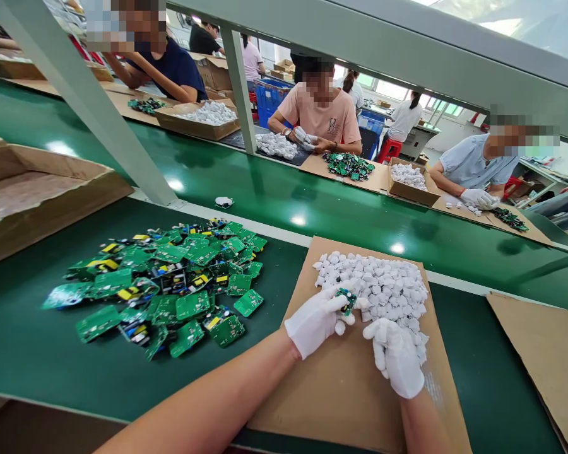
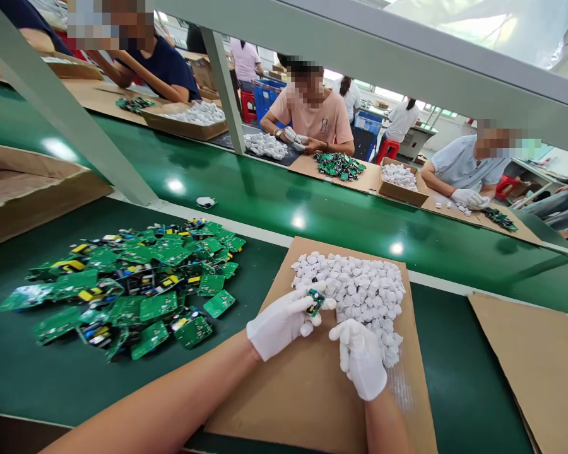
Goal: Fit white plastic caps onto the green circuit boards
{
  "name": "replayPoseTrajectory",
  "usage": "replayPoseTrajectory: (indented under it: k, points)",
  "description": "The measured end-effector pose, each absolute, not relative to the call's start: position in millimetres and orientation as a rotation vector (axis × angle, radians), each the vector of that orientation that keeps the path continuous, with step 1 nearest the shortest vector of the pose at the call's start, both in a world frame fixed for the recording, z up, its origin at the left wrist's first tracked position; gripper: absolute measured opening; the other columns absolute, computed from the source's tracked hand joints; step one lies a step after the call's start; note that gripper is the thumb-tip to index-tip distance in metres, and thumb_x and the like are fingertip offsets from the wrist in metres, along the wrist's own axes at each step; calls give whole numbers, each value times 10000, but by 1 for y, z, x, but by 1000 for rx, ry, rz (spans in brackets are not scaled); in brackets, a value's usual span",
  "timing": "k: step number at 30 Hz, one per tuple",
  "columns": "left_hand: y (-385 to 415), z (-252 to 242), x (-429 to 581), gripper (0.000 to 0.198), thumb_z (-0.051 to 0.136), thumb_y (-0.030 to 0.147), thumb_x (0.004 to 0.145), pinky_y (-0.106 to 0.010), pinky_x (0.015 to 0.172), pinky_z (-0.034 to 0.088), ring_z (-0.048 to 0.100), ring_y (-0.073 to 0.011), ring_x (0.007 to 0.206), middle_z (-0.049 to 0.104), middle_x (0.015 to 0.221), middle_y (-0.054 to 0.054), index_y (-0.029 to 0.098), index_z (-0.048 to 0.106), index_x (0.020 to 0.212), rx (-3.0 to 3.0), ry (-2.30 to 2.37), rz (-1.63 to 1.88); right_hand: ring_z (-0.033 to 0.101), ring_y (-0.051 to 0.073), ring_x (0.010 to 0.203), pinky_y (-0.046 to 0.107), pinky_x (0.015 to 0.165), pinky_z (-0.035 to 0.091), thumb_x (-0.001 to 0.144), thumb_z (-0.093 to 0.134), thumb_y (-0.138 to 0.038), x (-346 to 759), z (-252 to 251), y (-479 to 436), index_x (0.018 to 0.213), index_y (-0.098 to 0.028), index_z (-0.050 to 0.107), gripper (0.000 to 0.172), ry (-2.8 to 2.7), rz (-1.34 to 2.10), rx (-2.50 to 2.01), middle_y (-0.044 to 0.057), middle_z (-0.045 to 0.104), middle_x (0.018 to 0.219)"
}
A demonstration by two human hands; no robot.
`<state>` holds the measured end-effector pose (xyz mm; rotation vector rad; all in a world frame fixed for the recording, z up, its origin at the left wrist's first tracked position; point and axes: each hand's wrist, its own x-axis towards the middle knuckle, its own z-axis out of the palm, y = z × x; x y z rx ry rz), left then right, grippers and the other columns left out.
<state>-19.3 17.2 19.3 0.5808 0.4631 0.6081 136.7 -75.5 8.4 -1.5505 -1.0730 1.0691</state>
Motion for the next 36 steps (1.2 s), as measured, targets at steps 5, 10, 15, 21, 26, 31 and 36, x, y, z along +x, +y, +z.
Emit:
replayPoseTrajectory:
  k: [5,10,15,21,26,31,36]
  points:
    - [19,19,-23,249,600,250,757,-200,502,414,607,-133,687,586,1020,-99,165,496,966,551,407,577,471,86,418,190,341,359,825,489,-457,138,6,-72,896,-194,622,303,-1097,925,-1515,1,587,630]
    - [20,20,-22,228,601,248,756,-176,447,378,575,-91,614,566,1061,-90,167,502,945,619,425,599,571,136,573,297,545,502,734,638,-334,137,5,-69,931,-209,657,234,-1122,914,-1438,43,660,841]
    - [19,23,-21,281,624,271,733,-176,429,367,559,-78,582,572,1076,-98,170,511,970,645,469,575,499,98,357,221,326,370,811,516,-444,138,2,-73,933,-164,649,333,-1004,1014,-1451,20,637,581]
    - [18,23,-20,322,648,288,713,-176,444,368,570,-78,596,577,1072,-96,174,539,993,657,473,534,604,179,699,322,617,497,743,614,-224,144,2,-68,735,-222,667,54,-1302,669,-1374,40,663,811]
    - [16,19,-19,395,665,267,699,-177,455,379,581,-91,621,580,1050,-106,176,519,1055,722,454,495,596,168,634,316,558,502,722,647,-201,145,-5,-69,727,-214,659,19,-1088,792,-1299,27,661,746]
    - [15,15,-17,381,664,277,685,-178,441,381,583,-99,630,557,1016,-96,159,527,1021,773,466,468,553,123,479,252,379,460,755,636,-343,143,-3,-64,1023,-190,633,308,-678,1105,-1255,26,667,697]
    - [15,12,-16,419,693,222,637,-172,446,395,582,-105,645,550,939,-63,171,521,1016,788,497,501,599,160,678,269,484,513,721,678,-325,140,9,-63,1082,-183,602,395,-691,1135,-1256,83,683,955]
